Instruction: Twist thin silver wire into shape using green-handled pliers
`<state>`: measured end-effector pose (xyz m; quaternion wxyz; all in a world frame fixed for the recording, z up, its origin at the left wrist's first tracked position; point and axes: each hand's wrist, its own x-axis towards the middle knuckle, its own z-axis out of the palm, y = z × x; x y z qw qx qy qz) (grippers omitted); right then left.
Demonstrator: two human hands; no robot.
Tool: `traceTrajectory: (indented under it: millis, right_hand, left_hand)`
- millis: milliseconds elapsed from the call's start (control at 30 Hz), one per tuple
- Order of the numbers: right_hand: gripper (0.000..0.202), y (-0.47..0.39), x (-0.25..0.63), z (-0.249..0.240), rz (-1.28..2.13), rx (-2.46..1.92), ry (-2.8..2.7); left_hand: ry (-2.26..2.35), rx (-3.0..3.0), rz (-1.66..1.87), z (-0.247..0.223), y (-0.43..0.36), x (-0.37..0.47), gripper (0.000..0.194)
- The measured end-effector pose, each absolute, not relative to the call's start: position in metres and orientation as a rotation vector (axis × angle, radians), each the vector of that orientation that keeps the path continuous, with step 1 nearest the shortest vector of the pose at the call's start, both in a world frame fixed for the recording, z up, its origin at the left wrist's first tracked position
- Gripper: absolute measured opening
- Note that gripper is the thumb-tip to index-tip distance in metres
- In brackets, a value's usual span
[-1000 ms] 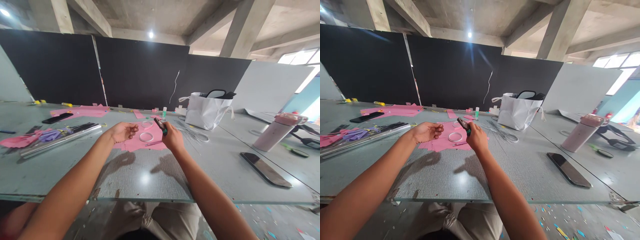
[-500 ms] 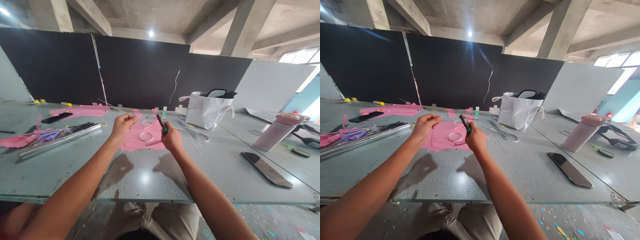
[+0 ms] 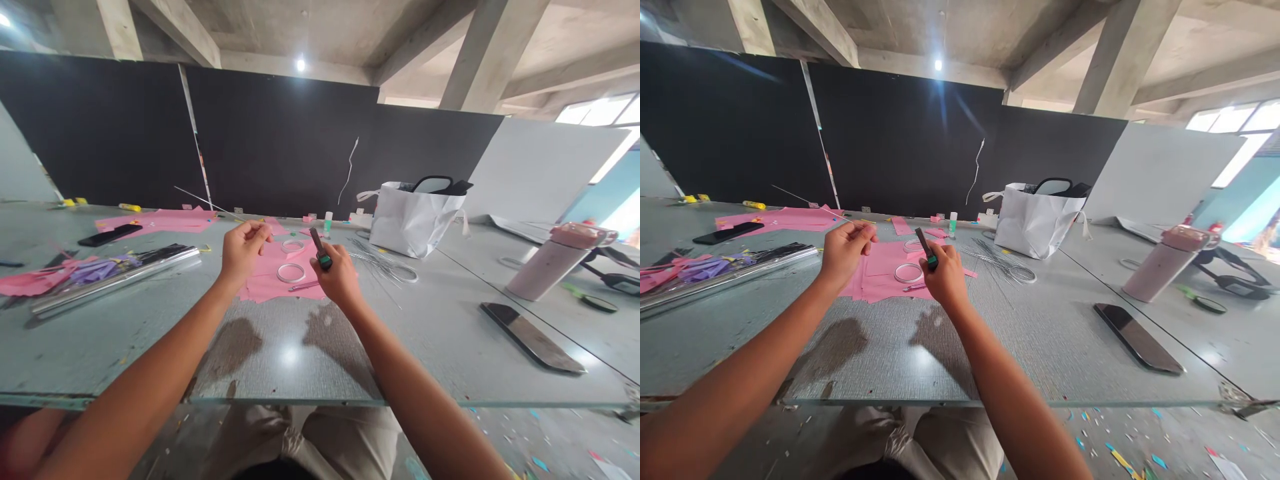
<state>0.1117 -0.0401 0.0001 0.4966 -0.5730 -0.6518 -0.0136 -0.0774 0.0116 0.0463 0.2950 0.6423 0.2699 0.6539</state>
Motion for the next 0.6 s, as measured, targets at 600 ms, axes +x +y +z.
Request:
traceTrajectory:
  millis: [600]
  right_hand:
    - [0.036, -0.0351, 0.1137, -0.0010, 0.350, -1.231, -1.593]
  left_hand:
    - [0.704, 1.884, 1.887, 0.0446, 0.0047, -0.0786, 0.022]
